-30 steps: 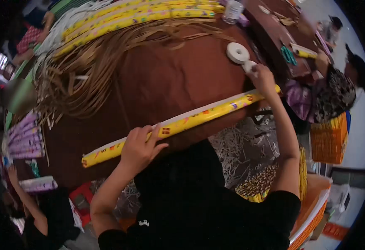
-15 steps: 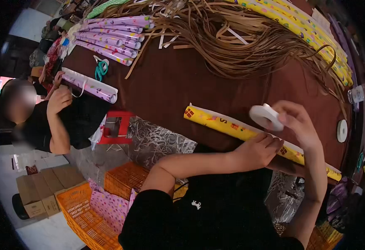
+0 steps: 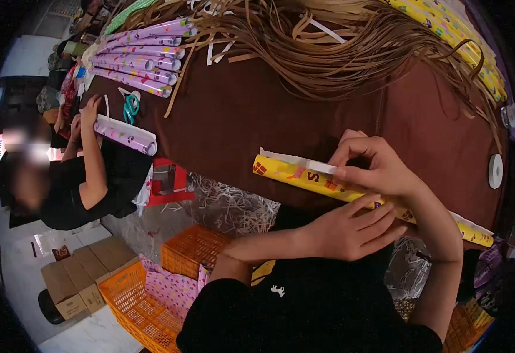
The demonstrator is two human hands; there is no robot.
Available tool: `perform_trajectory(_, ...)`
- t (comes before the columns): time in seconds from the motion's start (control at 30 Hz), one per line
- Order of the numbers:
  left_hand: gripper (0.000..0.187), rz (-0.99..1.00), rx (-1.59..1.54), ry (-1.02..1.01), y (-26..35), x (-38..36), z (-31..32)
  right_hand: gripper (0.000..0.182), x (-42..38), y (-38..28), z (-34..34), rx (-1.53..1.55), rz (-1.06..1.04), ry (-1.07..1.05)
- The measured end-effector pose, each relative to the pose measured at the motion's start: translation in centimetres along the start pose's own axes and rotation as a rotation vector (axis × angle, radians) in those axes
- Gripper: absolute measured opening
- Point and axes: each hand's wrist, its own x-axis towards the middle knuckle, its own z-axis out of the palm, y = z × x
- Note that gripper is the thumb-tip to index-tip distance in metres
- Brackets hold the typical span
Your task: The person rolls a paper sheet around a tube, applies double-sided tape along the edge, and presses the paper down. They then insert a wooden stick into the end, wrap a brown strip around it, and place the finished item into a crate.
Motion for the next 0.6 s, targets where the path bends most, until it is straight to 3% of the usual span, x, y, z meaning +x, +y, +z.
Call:
perform_trajectory(0.03,0.039,-0.015,0.009,-0.001,-0.1,-1.3,-1.9,0.025,-0.1,0.1,0.2,-0.111,-0.064,0.006)
perform_trajectory(0.1,0.048,-0.295,0.015,0.172,-0.6,-4.7,-4.3,0.026,-0.2,0.2,0.6,-0.166,-0.124,-0.004)
perform_trajectory(0.13,0.058,-0.471,0.194,0.125,-1.1,-4.8,-6.2,0.027,-0.2,0.2,0.8,-0.229,-0.191,-0.018)
perform_trajectory(0.17,0.052,-0.626,0.196,0.135,-1.5,-4.2,-7.2,0.027,-0.3,0.3,1.0,-0.270,-0.219,-0.005)
perform_trajectory(0.23,0.042,-0.818,-0.153,0.129,-2.3,-4.7,-7.7,0.026,-0.4,0.0,1.3,-0.307,-0.255,-0.008)
perform_trajectory(0.47,0.023,-0.956,-0.390,0.244,-1.4,-5.3,-7.3,0.031,-0.5,0.3,1.8,-0.419,-0.413,0.026)
perform_trajectory(0.57,0.019,-0.932,-0.329,0.320,-2.5,-6.4,-7.7,0.033,-0.4,-0.1,1.7,-0.244,-0.324,0.055)
perform_trajectory(0.6,0.018,-0.915,-0.210,0.256,-3.2,-6.1,-8.6,0.033,-0.5,-0.4,1.5,-0.243,-0.326,0.052)
